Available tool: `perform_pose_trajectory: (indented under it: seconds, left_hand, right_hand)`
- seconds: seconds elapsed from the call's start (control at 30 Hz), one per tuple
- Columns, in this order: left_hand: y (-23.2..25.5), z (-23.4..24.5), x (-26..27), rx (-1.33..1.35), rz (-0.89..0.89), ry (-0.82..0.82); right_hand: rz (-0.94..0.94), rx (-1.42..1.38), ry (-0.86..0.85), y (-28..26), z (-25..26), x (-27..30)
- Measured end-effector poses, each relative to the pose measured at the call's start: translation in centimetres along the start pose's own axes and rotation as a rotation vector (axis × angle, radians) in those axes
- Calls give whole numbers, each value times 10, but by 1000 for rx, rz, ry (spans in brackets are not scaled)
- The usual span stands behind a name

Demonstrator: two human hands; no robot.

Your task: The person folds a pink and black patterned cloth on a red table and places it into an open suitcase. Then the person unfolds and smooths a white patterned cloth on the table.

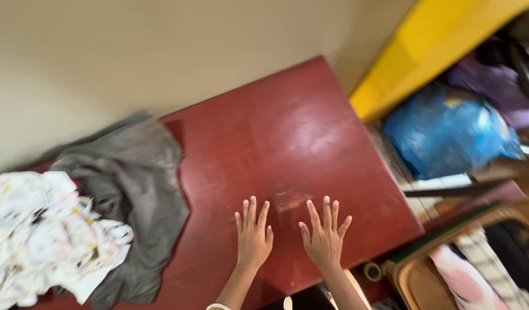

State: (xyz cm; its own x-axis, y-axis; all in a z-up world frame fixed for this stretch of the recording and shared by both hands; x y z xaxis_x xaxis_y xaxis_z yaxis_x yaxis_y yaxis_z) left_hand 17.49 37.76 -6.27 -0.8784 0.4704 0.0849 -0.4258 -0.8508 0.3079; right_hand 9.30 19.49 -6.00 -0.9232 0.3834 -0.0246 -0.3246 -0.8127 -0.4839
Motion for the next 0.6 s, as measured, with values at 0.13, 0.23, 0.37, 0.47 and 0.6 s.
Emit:
perform_pose_trajectory:
  seconds: [0.13, 0.23, 0.37, 0.47, 0.6]
  left_hand:
    - [-71, 10, 22, -23, 156, 62]
    - [-120, 21, 47, -33, 269, 164]
    - [-179, 41, 81, -96, 425, 324]
    - [-220, 52, 105, -150, 589, 404]
    - [-273, 60, 137, -200, 791, 438]
  right_hand:
    - [98, -11, -103, -56, -44, -16]
    - [189, -38, -185, -100, -77, -21]
    - [319, -14, -289, -156, -117, -23]
    - [408, 11, -349, -189, -142, -24]
    - [499, 20, -410, -220, -164, -19]
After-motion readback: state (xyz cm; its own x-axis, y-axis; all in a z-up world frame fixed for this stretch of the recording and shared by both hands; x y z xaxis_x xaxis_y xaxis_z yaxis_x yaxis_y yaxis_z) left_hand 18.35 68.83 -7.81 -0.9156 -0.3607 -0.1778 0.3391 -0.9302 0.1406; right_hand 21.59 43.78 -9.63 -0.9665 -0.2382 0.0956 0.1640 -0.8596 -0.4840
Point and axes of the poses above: each hand's wrist, its own x-axis away from the middle knuckle, its own z-axis out of the back of the hand, y = z × x, the point moved 3 cm from there along -x, towards the middle knuckle, and after that the axes turned 15 degrees about -x, right-handed, at the moved point
